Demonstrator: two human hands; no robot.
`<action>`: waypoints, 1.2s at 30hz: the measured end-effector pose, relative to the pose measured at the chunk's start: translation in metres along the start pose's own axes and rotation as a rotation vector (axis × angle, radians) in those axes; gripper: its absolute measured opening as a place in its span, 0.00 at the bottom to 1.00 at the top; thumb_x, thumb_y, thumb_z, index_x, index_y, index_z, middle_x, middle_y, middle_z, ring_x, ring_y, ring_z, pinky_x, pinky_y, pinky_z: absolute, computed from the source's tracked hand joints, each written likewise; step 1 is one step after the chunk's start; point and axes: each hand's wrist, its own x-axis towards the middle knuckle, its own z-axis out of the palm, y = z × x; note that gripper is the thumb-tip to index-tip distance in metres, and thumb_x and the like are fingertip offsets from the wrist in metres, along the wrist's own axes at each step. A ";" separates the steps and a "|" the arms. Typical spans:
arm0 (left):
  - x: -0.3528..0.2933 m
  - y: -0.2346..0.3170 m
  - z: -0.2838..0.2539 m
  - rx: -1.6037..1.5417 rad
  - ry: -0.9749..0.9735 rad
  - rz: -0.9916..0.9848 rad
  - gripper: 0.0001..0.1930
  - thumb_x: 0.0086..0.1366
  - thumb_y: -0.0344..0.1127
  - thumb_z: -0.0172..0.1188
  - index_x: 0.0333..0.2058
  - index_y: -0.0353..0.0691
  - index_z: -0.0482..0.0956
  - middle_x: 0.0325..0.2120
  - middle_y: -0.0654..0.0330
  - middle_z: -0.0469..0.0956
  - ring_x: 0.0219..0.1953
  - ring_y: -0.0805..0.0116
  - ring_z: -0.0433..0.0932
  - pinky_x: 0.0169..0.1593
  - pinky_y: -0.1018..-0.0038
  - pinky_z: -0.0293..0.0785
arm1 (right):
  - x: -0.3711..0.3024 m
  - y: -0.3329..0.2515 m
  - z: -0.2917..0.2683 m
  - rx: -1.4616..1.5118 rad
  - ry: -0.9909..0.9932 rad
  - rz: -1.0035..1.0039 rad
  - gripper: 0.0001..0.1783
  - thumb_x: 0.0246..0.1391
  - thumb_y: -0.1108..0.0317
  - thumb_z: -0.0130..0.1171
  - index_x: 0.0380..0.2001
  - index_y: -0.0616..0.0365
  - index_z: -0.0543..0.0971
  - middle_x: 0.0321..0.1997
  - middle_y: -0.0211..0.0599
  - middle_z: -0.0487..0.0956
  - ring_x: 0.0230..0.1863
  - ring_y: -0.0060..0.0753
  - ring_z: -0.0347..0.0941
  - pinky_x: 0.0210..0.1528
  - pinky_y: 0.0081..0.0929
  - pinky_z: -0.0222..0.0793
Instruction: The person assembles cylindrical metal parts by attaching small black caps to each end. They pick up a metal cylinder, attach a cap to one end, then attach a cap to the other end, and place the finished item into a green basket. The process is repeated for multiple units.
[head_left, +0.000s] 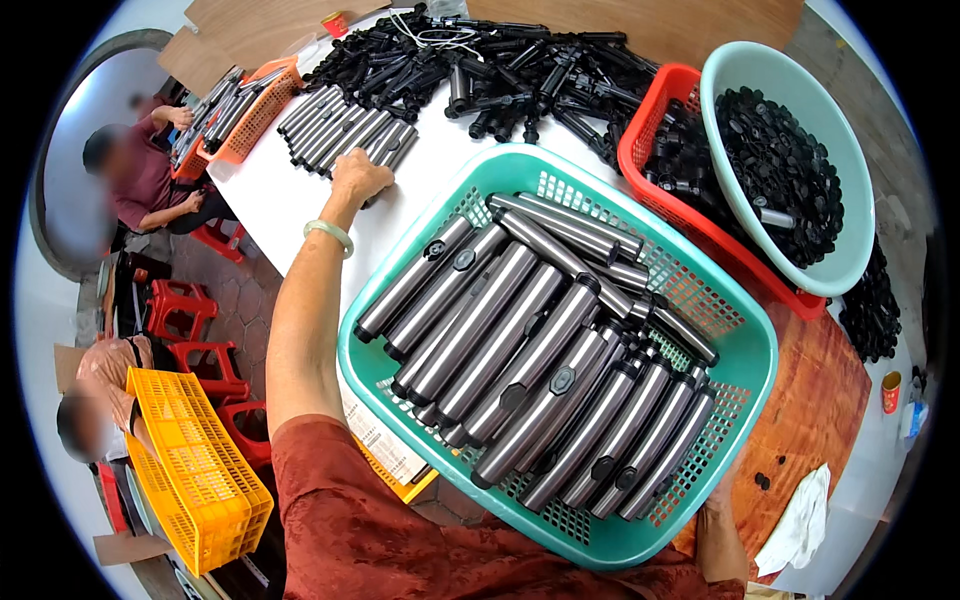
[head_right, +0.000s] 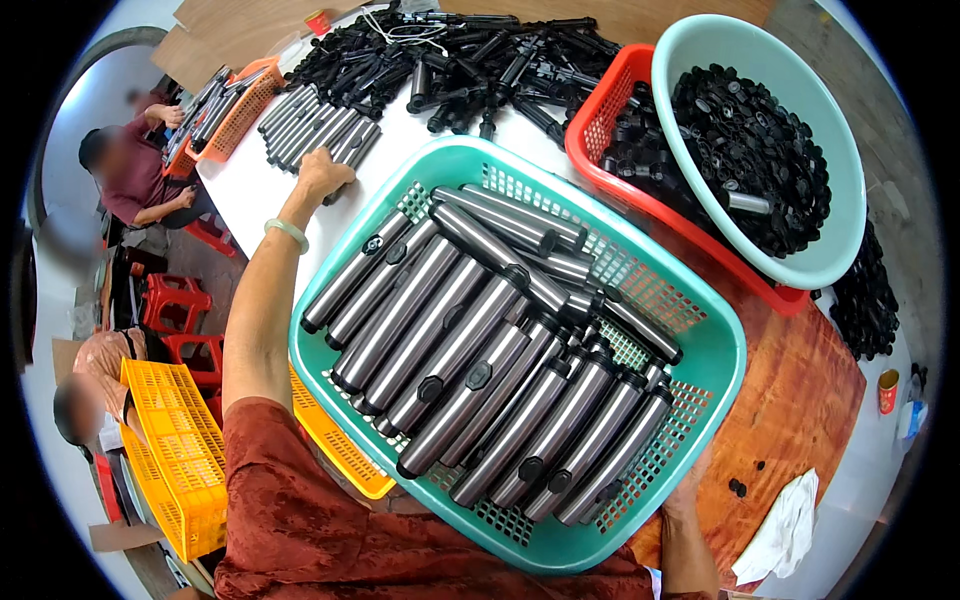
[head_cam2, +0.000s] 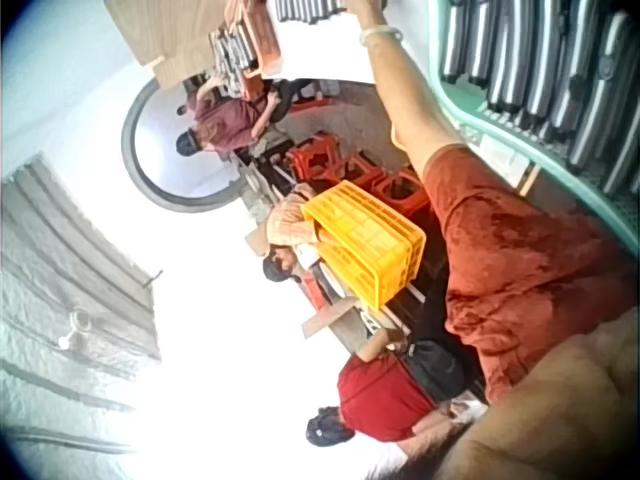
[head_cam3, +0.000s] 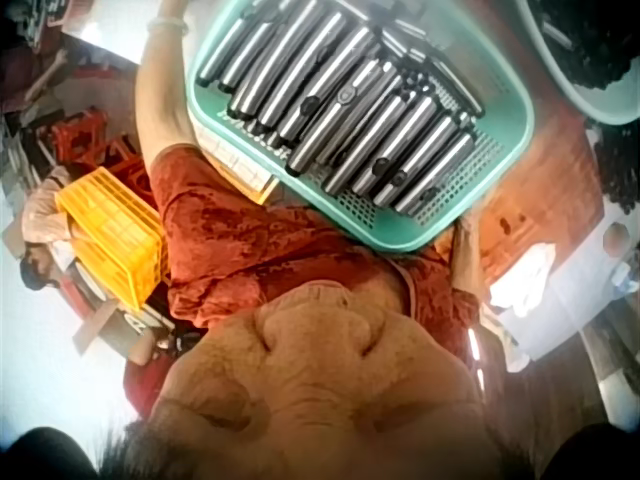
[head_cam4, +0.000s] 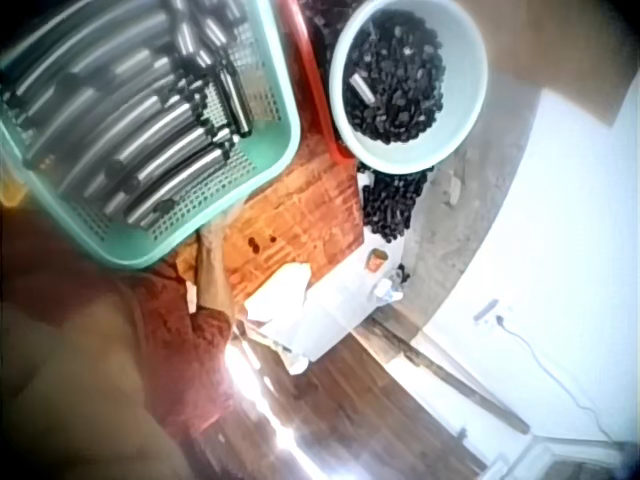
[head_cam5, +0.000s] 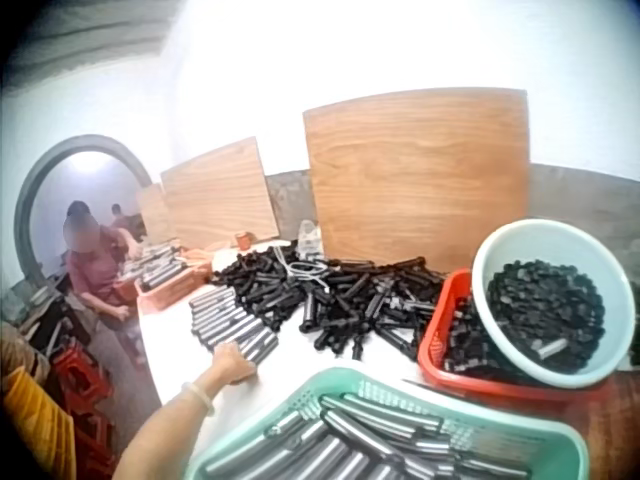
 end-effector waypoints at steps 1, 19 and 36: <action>-0.005 0.000 -0.003 -0.019 -0.027 0.013 0.23 0.46 0.38 0.61 0.39 0.28 0.78 0.42 0.39 0.75 0.43 0.52 0.78 0.42 0.69 0.77 | 0.001 0.002 0.000 -0.001 0.002 0.004 0.19 0.57 0.71 0.50 0.52 0.58 0.66 0.40 0.25 0.70 0.37 0.16 0.67 0.37 0.17 0.68; -0.120 0.013 -0.060 -0.657 -0.104 0.137 0.18 0.41 0.32 0.61 0.32 0.27 0.71 0.19 0.59 0.69 0.19 0.70 0.68 0.20 0.74 0.63 | 0.006 -0.041 0.041 -0.049 -0.218 -0.205 0.32 0.55 0.76 0.55 0.62 0.57 0.58 0.50 0.28 0.69 0.46 0.18 0.67 0.48 0.20 0.68; -0.370 0.151 -0.104 -0.325 -0.694 0.778 0.34 0.49 0.32 0.60 0.52 0.23 0.56 0.28 0.42 0.75 0.28 0.52 0.78 0.35 0.63 0.75 | 0.010 -0.050 0.048 0.143 -0.350 -0.208 0.25 0.58 0.79 0.47 0.58 0.57 0.59 0.51 0.31 0.69 0.50 0.20 0.67 0.50 0.22 0.67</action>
